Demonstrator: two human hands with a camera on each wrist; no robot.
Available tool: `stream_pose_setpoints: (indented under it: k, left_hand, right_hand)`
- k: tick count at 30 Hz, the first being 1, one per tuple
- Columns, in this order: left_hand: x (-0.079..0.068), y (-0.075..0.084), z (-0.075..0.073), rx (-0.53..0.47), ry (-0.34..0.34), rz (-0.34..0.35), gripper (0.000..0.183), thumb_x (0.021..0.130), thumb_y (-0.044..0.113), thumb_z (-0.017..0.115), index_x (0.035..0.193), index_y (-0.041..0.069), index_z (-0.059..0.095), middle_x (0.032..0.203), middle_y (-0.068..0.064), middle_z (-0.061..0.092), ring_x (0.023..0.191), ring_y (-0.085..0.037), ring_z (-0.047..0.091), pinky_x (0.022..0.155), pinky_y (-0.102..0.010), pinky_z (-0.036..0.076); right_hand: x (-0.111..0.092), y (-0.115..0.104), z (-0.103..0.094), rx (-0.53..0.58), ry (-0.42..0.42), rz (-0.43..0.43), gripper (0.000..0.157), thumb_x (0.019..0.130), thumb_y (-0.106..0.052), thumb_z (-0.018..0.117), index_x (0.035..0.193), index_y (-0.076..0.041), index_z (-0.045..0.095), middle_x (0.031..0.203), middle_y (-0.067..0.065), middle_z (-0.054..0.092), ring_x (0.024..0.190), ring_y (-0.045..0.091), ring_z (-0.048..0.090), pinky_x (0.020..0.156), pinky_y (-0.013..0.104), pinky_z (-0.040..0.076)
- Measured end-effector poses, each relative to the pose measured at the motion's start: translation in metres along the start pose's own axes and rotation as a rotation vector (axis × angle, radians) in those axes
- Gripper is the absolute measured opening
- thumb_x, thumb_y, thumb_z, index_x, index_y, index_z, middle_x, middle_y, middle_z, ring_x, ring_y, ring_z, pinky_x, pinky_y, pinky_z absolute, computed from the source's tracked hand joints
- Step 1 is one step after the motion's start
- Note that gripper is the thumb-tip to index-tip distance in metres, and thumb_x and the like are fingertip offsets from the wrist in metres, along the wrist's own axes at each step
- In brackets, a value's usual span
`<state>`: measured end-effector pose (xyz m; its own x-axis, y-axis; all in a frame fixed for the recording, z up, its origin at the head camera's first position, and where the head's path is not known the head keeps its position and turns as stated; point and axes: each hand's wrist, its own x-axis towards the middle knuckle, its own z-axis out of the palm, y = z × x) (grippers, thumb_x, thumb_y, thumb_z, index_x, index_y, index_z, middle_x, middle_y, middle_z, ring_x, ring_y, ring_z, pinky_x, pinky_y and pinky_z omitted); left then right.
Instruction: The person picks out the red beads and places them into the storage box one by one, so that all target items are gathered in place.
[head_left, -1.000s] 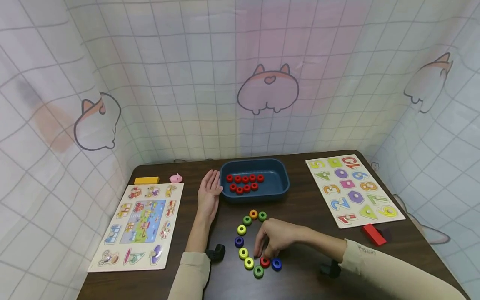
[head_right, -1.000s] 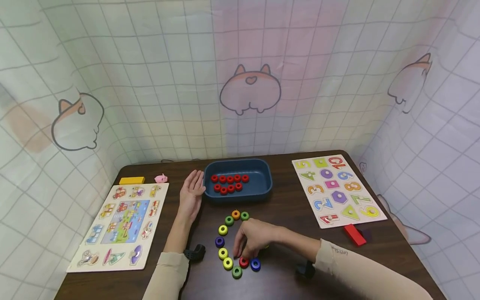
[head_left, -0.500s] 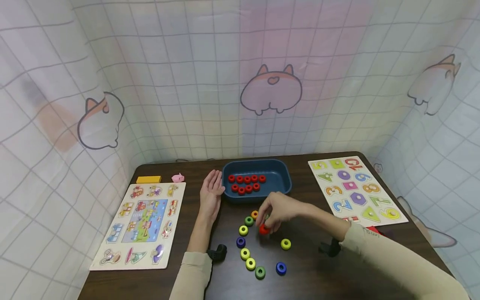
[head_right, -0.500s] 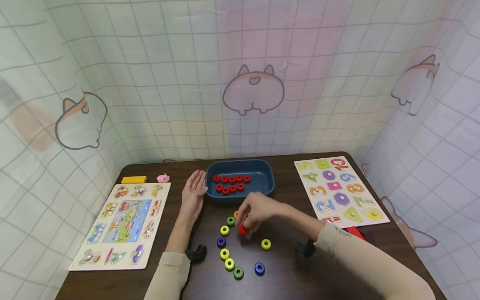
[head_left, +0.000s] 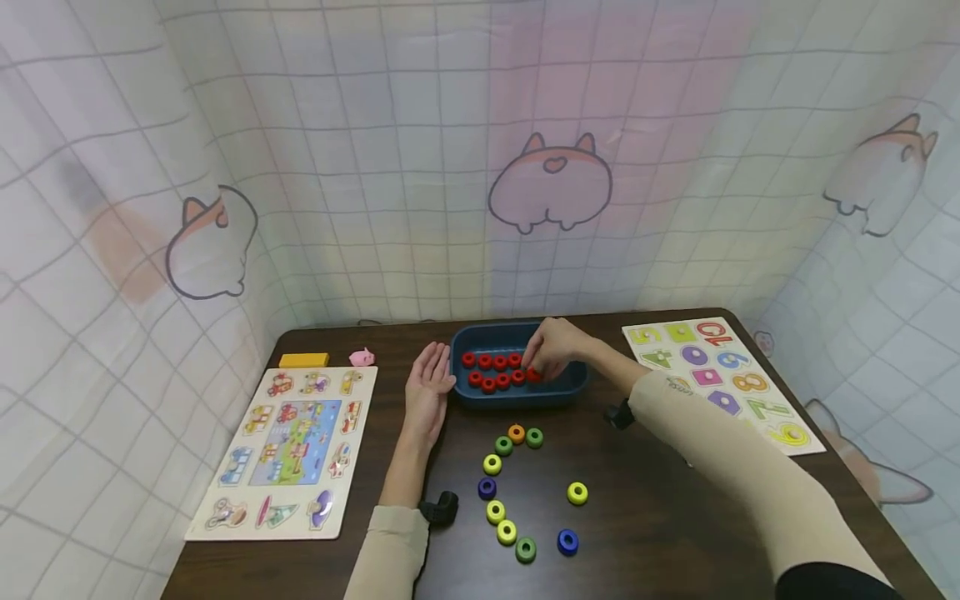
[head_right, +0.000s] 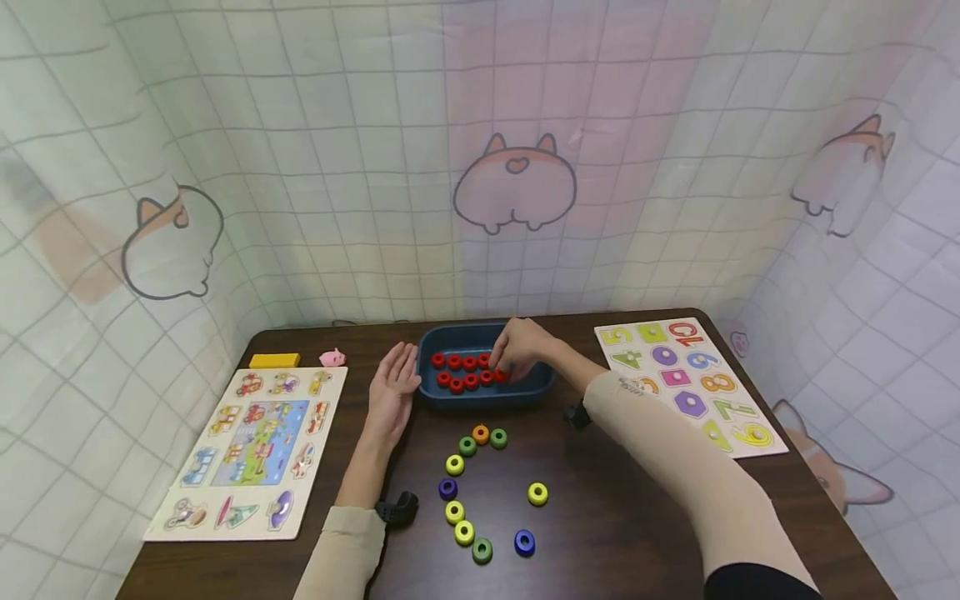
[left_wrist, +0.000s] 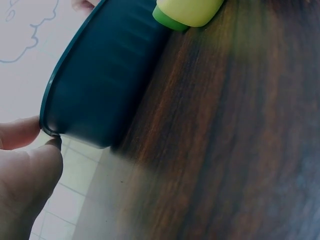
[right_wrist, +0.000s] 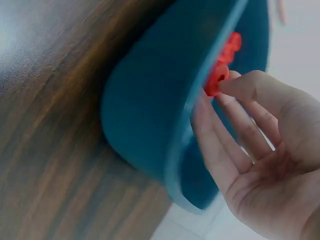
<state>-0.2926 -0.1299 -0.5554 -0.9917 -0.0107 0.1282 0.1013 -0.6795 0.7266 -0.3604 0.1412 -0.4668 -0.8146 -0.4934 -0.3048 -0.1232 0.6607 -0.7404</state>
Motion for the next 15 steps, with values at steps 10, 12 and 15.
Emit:
stream_pose_setpoints:
  k: [10, 12, 15]
  left_hand:
    - [-0.001, -0.004, 0.005, 0.051, -0.012, 0.014, 0.075, 0.083, -0.030, 0.041, 0.150, 0.002, 0.028, 0.154, -0.015, 0.030, 0.145, -0.027, 0.029, 0.117, -0.036, 0.024]
    - [-0.002, -0.003, 0.004, 0.061, -0.011, 0.013, 0.076, 0.083, -0.030, 0.041, 0.150, 0.001, 0.026, 0.155, -0.016, 0.030, 0.145, -0.027, 0.028, 0.117, -0.036, 0.025]
    - [-0.003, -0.002, 0.000, 0.071, -0.010, -0.003, 0.076, 0.084, -0.029, 0.042, 0.151, 0.000, 0.024, 0.155, -0.016, 0.030, 0.145, -0.026, 0.028, 0.117, -0.035, 0.025]
  right_hand:
    - [0.007, 0.020, 0.013, -0.041, 0.079, 0.010, 0.014, 0.081, 0.001, 0.073, 0.093, -0.005, 0.077, 0.086, 0.011, 0.074, 0.074, 0.028, 0.073, 0.067, 0.043, 0.061]
    - [0.006, 0.022, 0.015, -0.014, 0.081, -0.005, 0.016, 0.081, 0.001, 0.072, 0.095, -0.005, 0.077, 0.088, 0.011, 0.074, 0.075, 0.028, 0.073, 0.068, 0.043, 0.061]
    - [0.003, 0.026, 0.016, 0.020, 0.096, -0.018, 0.017, 0.083, -0.002, 0.072, 0.099, -0.005, 0.076, 0.090, 0.008, 0.074, 0.075, 0.028, 0.073, 0.068, 0.042, 0.061]
